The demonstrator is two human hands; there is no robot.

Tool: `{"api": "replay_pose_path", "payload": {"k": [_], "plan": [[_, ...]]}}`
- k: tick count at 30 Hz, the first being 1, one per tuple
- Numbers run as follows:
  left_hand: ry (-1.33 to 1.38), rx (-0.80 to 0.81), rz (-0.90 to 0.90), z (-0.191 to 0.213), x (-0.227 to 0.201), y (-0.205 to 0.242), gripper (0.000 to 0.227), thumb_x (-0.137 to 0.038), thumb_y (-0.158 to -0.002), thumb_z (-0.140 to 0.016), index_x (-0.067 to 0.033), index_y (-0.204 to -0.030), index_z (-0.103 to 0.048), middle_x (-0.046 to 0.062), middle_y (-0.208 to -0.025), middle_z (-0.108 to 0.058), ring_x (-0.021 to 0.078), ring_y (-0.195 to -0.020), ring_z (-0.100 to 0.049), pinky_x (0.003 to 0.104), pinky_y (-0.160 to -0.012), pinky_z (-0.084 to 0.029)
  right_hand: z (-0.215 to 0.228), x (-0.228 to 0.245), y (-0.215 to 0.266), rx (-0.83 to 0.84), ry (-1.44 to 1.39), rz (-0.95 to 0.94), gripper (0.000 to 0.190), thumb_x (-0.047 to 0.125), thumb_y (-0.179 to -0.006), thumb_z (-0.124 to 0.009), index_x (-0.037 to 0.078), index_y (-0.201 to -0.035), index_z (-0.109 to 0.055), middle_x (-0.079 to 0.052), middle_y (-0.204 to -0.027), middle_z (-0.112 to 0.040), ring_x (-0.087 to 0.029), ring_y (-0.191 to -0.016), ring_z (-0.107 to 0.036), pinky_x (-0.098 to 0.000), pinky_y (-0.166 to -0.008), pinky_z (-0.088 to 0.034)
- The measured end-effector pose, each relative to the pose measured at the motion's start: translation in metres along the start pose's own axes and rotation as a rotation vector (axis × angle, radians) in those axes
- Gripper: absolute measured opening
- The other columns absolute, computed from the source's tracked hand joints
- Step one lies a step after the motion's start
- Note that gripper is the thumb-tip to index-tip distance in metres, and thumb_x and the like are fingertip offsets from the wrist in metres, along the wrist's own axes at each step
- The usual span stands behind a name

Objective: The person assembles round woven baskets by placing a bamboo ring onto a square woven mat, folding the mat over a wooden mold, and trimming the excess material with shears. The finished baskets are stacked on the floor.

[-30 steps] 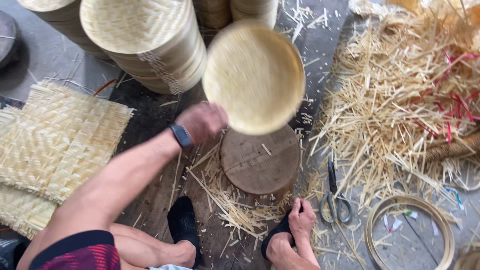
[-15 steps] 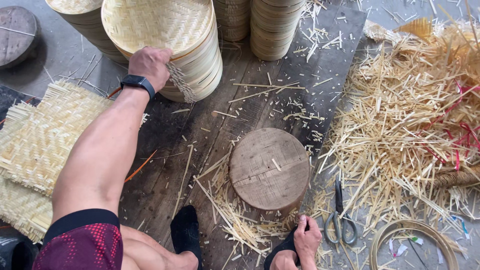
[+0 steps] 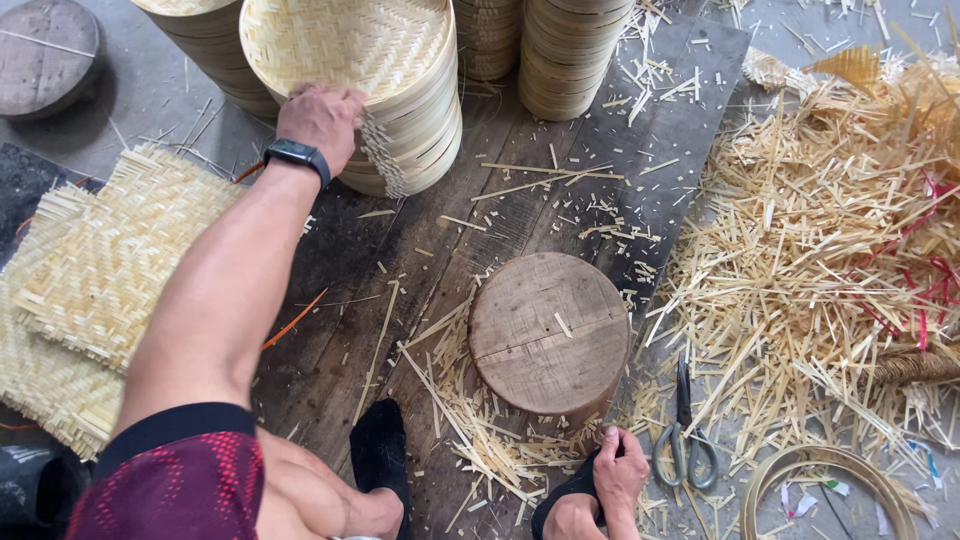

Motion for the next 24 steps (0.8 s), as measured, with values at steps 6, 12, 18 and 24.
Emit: {"api": "replay_pose_path", "payload": {"k": [6, 12, 18, 24], "plan": [[0.068, 0.254, 0.063, 0.019, 0.022, 0.140, 0.080, -0.046, -0.092, -0.070, 0.0029, -0.151, -0.048, 0.020, -0.151, -0.052, 0.0326, -0.147, -0.042, 0.046, -0.126, -0.032, 0.000, -0.003, 0.001, 0.012, -0.051, -0.031, 0.026, 0.028, -0.101, -0.063, 0.007, -0.105, -0.077, -0.015, -0.084, -0.075, -0.027, -0.076, -0.072, -0.0388, -0.072, -0.055], [-0.020, 0.715, 0.586, -0.051, 0.085, 0.336, 0.101, -0.055, -0.075, -0.081, 0.0029, -0.147, -0.041, 0.028, -0.152, -0.038, 0.0407, -0.140, -0.036, 0.046, -0.111, -0.035, 0.001, 0.000, 0.000, 0.007, -0.046, 0.076, 0.025, 0.026, -0.103, -0.063, 0.006, -0.104, -0.078, -0.014, -0.085, -0.075, -0.023, -0.077, -0.070, -0.0354, -0.073, -0.053], [0.214, 0.489, 0.534, -0.058, 0.112, 0.370, 0.020, -0.027, -0.092, -0.062, -0.0083, -0.097, -0.066, 0.016, -0.101, -0.068, 0.0375, -0.099, -0.065, 0.049, -0.086, -0.053, -0.009, -0.019, -0.005, 0.050, -0.068, 0.035, 0.026, 0.026, -0.105, -0.063, 0.005, -0.104, -0.077, -0.012, -0.085, -0.076, -0.020, -0.076, -0.070, -0.0341, -0.072, -0.053], [-0.191, 0.438, 0.486, 0.049, 0.130, 0.339, 0.037, -0.005, -0.112, -0.049, -0.0100, -0.079, -0.064, 0.007, -0.066, -0.062, 0.0215, -0.063, -0.066, 0.035, -0.057, -0.055, -0.010, -0.022, -0.006, 0.081, -0.135, 0.037, 0.027, 0.028, -0.106, -0.061, 0.006, -0.106, -0.076, -0.013, -0.088, -0.077, -0.020, -0.080, -0.071, -0.0341, -0.075, -0.053]]}}
Point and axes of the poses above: each hand's wrist, its own y-axis away from the middle knuckle, its own z-axis out of the back of the hand, x = y × z, the point moved 9 cm from there along -y, towards the middle knuckle
